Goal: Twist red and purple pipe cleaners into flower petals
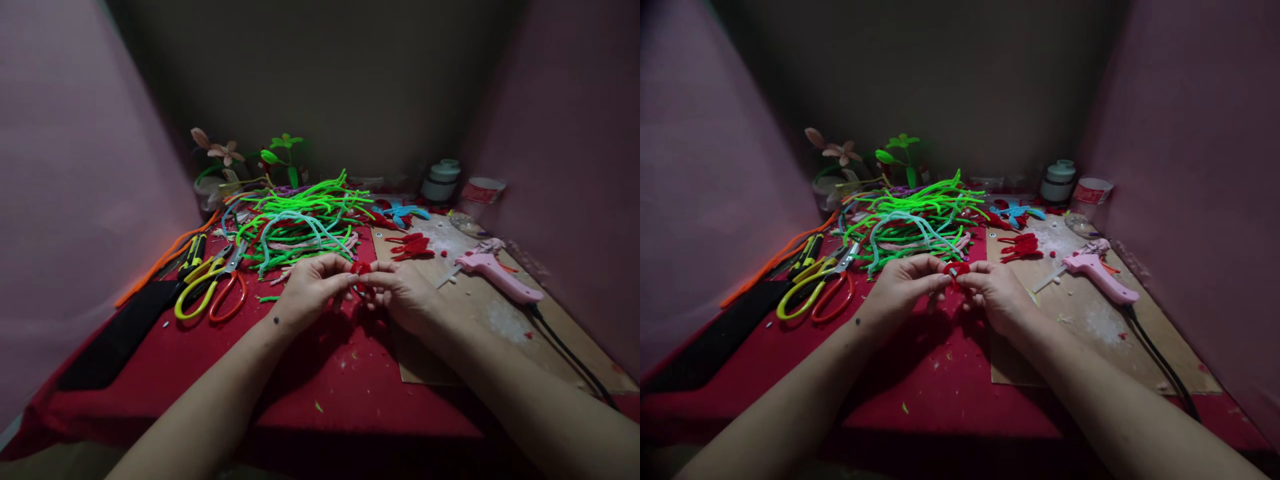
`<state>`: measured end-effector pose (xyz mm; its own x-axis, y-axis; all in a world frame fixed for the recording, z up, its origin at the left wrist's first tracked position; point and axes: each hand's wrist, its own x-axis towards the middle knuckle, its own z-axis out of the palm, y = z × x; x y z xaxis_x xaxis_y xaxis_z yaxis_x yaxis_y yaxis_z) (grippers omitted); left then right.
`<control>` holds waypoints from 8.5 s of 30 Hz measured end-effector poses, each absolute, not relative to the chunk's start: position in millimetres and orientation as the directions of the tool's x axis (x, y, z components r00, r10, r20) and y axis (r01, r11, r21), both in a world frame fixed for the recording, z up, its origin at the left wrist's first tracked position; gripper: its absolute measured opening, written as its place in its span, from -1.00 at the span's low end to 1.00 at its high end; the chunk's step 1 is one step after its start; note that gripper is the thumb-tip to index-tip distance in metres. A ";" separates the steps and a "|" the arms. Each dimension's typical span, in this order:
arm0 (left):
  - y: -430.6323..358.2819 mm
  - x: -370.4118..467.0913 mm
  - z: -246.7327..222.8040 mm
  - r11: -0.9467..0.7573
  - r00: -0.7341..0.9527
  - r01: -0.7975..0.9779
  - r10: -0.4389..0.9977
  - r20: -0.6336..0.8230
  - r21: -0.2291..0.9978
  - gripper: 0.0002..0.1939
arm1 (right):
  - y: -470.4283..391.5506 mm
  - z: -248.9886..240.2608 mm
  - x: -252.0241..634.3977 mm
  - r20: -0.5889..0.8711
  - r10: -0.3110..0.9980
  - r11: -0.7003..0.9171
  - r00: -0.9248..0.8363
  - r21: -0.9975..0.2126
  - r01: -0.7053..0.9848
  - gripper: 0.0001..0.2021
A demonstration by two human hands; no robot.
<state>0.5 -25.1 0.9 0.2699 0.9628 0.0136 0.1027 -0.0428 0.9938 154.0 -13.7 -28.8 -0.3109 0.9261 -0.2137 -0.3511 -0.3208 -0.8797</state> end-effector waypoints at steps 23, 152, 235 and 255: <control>-27.0 1.0 -11.2 -0.648 0.427 0.581 0.758 0.493 0.492 -0.92 | -13.4 -27.0 154.7 -0.265 0.901 -0.362 -0.344 -0.896 -0.257 -0.90; -24.3 6.2 -7.9 0.032 0.240 0.239 0.966 -0.091 0.970 -0.92 | -8.5 -25.2 165.6 -0.201 0.904 -0.306 -0.379 -0.921 -0.242 -0.83; -26.6 16.5 -19.1 0.017 0.109 0.188 0.993 -0.039 0.982 -0.94 | -15.5 -24.0 153.5 -0.127 0.966 -0.156 -0.224 -0.981 -0.116 -0.92; -24.2 14.3 -28.8 -0.281 0.062 0.613 0.949 0.310 0.739 -0.83 | -16.5 -28.9 152.1 -0.107 0.976 -0.128 -0.191 -0.987 -0.101 -0.95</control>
